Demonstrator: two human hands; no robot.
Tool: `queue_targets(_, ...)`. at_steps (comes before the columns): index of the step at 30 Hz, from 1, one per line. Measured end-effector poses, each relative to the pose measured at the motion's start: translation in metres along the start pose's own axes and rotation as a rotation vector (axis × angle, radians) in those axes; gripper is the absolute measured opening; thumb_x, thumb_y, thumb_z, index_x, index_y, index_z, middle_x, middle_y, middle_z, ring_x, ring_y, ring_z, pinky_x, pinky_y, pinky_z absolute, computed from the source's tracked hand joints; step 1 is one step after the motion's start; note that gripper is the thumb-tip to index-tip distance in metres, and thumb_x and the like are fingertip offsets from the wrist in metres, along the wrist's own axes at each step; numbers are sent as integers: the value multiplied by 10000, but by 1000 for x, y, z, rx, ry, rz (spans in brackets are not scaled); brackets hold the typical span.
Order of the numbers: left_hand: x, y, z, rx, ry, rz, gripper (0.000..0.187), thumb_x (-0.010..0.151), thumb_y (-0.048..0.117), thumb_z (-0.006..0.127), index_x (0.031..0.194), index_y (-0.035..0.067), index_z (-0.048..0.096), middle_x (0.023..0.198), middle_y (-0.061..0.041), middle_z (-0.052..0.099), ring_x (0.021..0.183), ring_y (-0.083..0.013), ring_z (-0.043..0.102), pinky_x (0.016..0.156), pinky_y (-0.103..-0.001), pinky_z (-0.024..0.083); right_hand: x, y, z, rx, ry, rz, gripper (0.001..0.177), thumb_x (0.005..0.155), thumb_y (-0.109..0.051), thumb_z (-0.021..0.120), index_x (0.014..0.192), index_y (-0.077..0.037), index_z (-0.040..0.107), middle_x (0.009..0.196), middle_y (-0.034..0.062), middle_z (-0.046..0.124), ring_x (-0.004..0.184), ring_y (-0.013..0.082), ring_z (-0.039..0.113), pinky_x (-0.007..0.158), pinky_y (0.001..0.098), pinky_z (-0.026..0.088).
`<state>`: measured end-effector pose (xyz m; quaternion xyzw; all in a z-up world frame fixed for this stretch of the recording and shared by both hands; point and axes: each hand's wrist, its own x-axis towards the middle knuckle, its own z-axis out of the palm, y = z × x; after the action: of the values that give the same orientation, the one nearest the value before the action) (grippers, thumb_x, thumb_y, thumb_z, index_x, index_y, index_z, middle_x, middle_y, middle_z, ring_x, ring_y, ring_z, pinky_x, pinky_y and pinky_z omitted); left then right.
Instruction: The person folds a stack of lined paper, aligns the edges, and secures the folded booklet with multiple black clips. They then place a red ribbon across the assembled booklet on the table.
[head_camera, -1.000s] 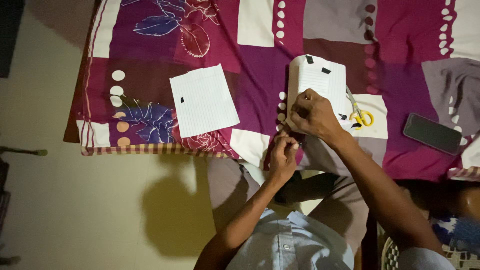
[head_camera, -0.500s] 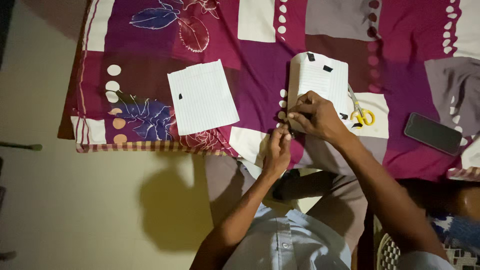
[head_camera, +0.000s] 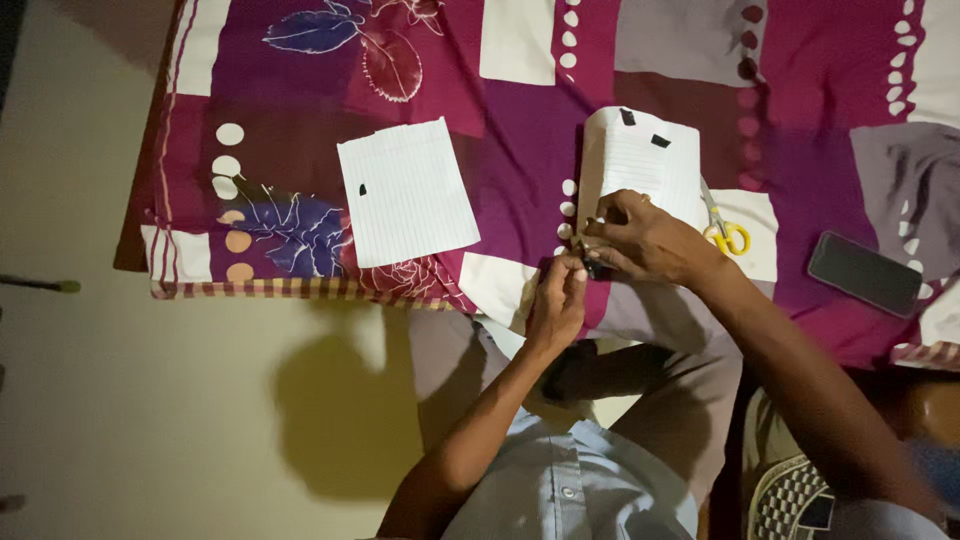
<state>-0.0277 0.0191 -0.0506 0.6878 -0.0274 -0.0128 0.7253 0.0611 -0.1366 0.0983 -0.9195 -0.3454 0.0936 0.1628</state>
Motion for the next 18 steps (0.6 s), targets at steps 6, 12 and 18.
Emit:
queue_targets(6,1,-6,-1,27,-28,-30,204,1096,265,514,1140,71,559,925,-21,540,859,-137,518,810,-327,473,-4,17,22,-47,119,-78,390,890,-337,720,1231,-149,716,1213,141,585,1054,320,632,922,430,549)
queue_targets(12,-2,-12,1,27,11,-20,303,1083,365,500,1139,70,546,901,1,522,835,-115,507,767,-315,465,-13,22,32,-40,360,-196,335,860,-260,804,1134,-72,766,1073,111,668,944,277,665,819,384,566)
queue_targets(18,0,-11,-2,25,29,-62,222,1097,274,508,1150,69,575,868,-13,518,763,-130,495,678,-293,449,-12,19,30,-20,407,-218,351,836,-251,835,1112,-47,764,1049,130,657,942,287,664,822,389,566)
